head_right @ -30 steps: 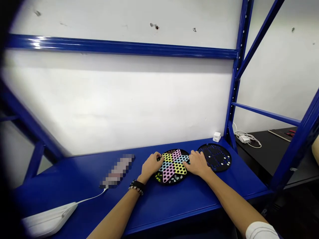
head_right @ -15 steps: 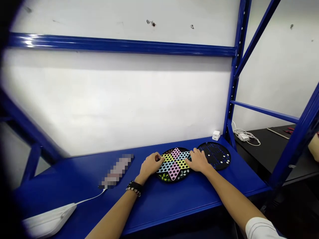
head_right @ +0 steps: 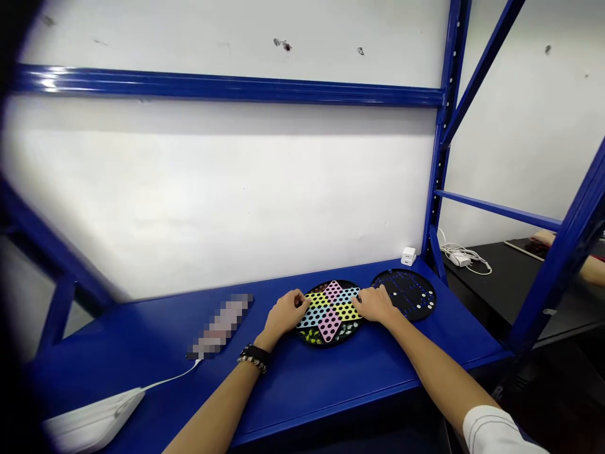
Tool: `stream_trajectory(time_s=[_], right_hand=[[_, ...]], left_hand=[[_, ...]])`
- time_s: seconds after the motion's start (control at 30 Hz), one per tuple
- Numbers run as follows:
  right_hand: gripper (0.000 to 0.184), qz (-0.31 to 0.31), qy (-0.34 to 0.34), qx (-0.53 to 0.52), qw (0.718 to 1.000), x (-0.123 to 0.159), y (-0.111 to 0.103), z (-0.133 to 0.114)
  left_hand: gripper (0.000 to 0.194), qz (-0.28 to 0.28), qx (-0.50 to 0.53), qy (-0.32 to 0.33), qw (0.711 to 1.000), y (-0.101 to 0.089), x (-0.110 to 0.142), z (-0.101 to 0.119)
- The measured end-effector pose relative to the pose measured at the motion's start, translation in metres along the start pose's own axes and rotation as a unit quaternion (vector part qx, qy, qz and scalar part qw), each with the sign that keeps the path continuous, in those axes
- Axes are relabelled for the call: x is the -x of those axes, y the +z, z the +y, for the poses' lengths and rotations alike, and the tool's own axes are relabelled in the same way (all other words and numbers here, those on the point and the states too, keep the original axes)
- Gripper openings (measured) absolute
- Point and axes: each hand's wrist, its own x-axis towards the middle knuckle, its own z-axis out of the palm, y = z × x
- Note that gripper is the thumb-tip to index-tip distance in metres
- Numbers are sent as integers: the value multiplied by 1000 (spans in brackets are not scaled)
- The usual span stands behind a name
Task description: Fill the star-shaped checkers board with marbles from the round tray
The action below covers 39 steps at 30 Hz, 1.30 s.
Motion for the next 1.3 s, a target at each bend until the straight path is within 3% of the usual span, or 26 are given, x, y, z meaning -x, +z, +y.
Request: stream_trajectory(time_s=[0.33, 0.73, 0.93, 1.13, 1.23, 1.3], right_hand=[[49, 16, 0, 33, 999, -4, 3, 3], [59, 54, -30, -20, 998, -4, 9, 9], [54, 112, 62, -45, 991, -9, -5, 32], [36, 80, 148, -7, 986, -6, -5, 73], [32, 130, 139, -16, 982, -5, -3, 67], [30, 156, 86, -35, 983, -3, -2, 52]], left_hand=[[18, -3, -8, 16, 1000, 0, 0, -1], [19, -11, -8, 5, 1000, -2, 0, 0], [19, -11, -4, 8, 1000, -1, 0, -1], [19, -15, -11, 6, 1000, -3, 1, 1], [19, -17, -11, 4, 1000, -3, 1, 2], [19, -13, -10, 4, 1000, -3, 1, 2]])
